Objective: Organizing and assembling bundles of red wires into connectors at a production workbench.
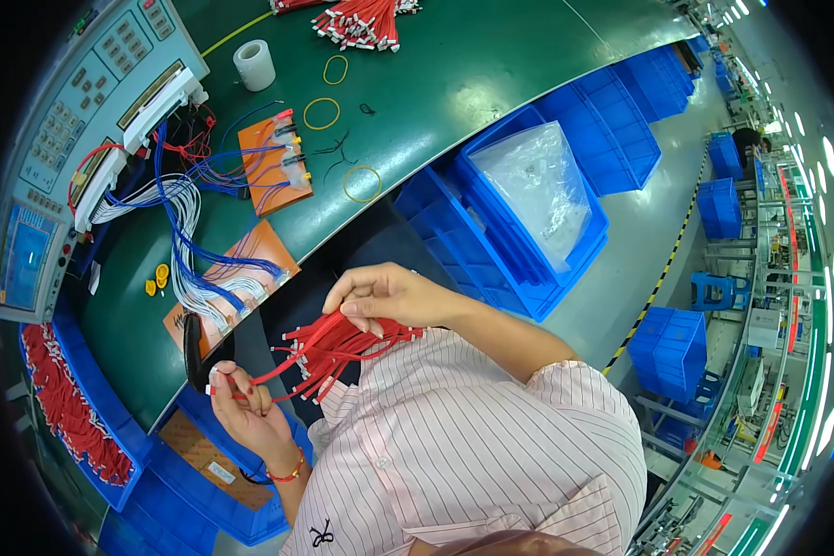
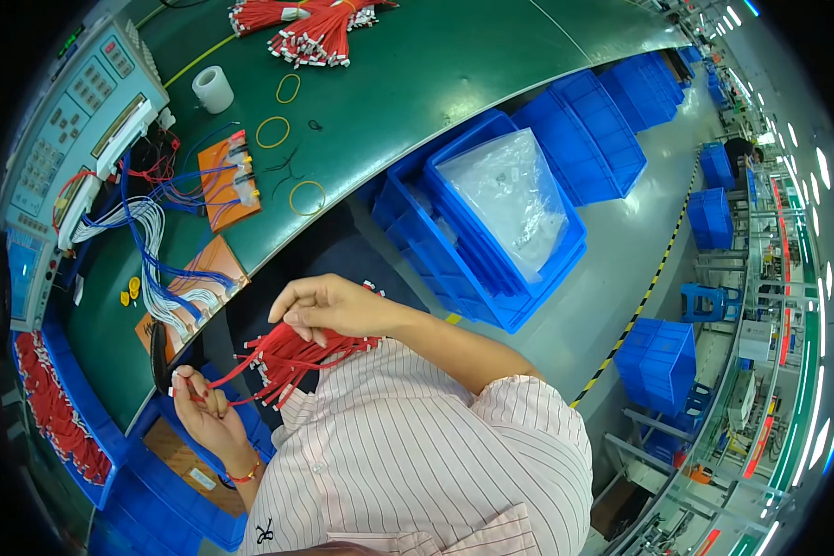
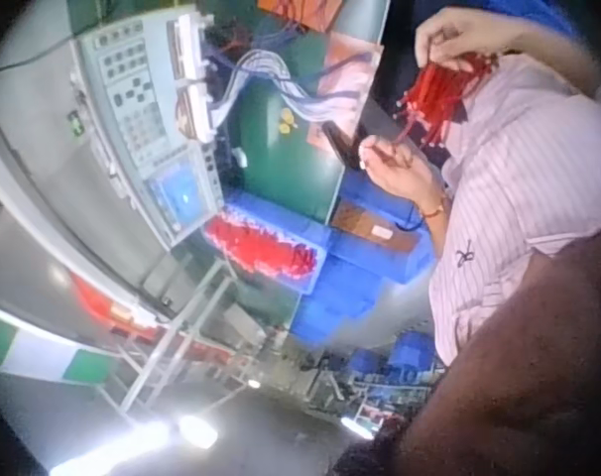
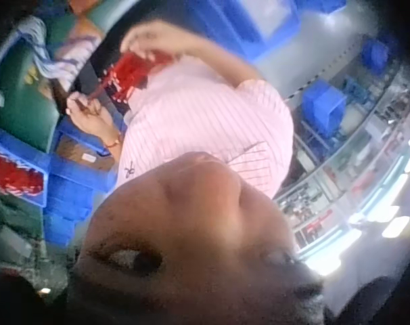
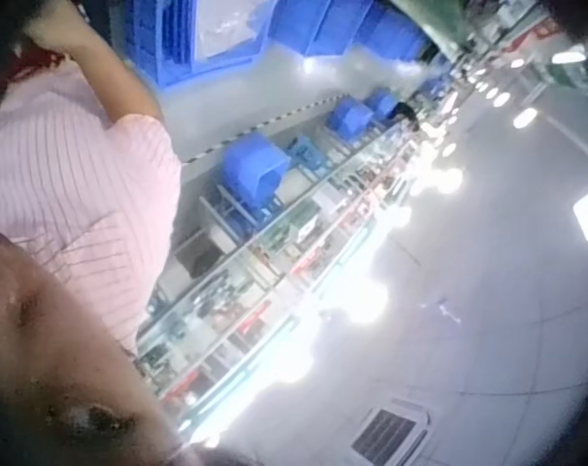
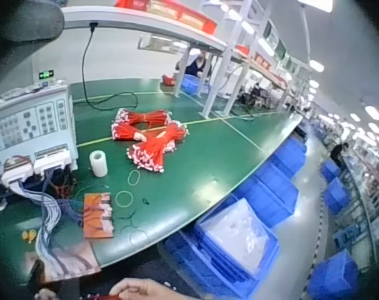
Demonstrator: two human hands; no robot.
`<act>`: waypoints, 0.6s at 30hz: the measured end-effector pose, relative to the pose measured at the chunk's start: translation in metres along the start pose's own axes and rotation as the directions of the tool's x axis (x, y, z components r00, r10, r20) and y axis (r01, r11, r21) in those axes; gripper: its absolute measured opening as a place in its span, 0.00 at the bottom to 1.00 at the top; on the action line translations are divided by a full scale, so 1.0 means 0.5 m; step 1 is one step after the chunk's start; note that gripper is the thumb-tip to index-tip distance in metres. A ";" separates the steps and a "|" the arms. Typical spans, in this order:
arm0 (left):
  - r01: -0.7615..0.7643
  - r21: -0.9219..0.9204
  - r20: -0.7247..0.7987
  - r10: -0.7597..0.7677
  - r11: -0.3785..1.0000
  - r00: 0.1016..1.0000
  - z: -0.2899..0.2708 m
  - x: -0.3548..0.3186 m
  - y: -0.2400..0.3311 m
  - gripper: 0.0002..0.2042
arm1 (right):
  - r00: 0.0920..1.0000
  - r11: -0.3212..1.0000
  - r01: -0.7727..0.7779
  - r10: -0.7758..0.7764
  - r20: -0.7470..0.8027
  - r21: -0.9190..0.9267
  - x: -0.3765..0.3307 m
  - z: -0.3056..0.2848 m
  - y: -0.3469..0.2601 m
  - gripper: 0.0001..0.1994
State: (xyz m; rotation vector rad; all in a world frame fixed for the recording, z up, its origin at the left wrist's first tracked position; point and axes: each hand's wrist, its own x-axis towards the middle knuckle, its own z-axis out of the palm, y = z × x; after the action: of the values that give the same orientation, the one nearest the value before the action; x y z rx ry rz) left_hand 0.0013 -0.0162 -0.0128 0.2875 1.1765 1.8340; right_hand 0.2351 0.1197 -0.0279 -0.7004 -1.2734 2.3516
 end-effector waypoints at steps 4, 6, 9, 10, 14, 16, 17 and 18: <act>0.047 0.105 -0.016 -0.046 0.993 0.999 0.011 -0.010 -0.014 0.12 | 0.992 0.942 0.096 -0.116 0.041 0.321 0.018 0.026 -0.025 0.12; 0.070 0.145 -0.020 -0.068 0.987 0.998 0.012 -0.012 -0.019 0.12 | 0.986 0.923 0.090 -0.135 0.098 0.374 0.035 0.046 -0.028 0.12; 0.081 0.137 0.013 -0.083 0.987 0.996 0.018 -0.006 -0.024 0.12 | 0.989 0.992 0.115 -0.119 0.085 0.051 0.065 0.081 -0.016 0.12; 0.075 0.133 0.026 -0.079 0.988 0.997 0.019 -0.004 -0.024 0.12 | 0.987 0.983 0.157 -0.152 0.056 -0.096 0.081 0.091 0.005 0.12; 0.096 0.117 -0.028 -0.093 0.988 0.995 0.015 0.004 -0.020 0.11 | 0.997 0.996 0.058 -0.061 -0.044 -0.061 0.119 0.098 0.056 0.13; 0.105 0.115 -0.025 -0.103 0.988 0.994 0.009 0.009 -0.022 0.11 | 0.997 0.999 0.032 -0.030 -0.068 0.017 0.125 0.096 0.058 0.13; 0.110 0.115 -0.009 -0.110 0.987 0.994 0.006 0.013 -0.024 0.11 | 0.996 0.999 0.030 -0.026 -0.087 0.038 0.127 0.093 0.058 0.13; 0.115 0.116 0.008 -0.116 0.987 0.993 0.003 0.017 -0.026 0.11 | 0.994 0.998 0.029 -0.022 -0.106 0.059 0.127 0.091 0.057 0.13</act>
State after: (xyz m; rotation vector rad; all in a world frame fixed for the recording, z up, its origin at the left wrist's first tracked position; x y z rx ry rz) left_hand 0.0047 -0.0071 -0.0247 0.2915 1.2651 1.6643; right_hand 0.1549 0.1089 -0.0466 -0.7732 -1.1548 2.2906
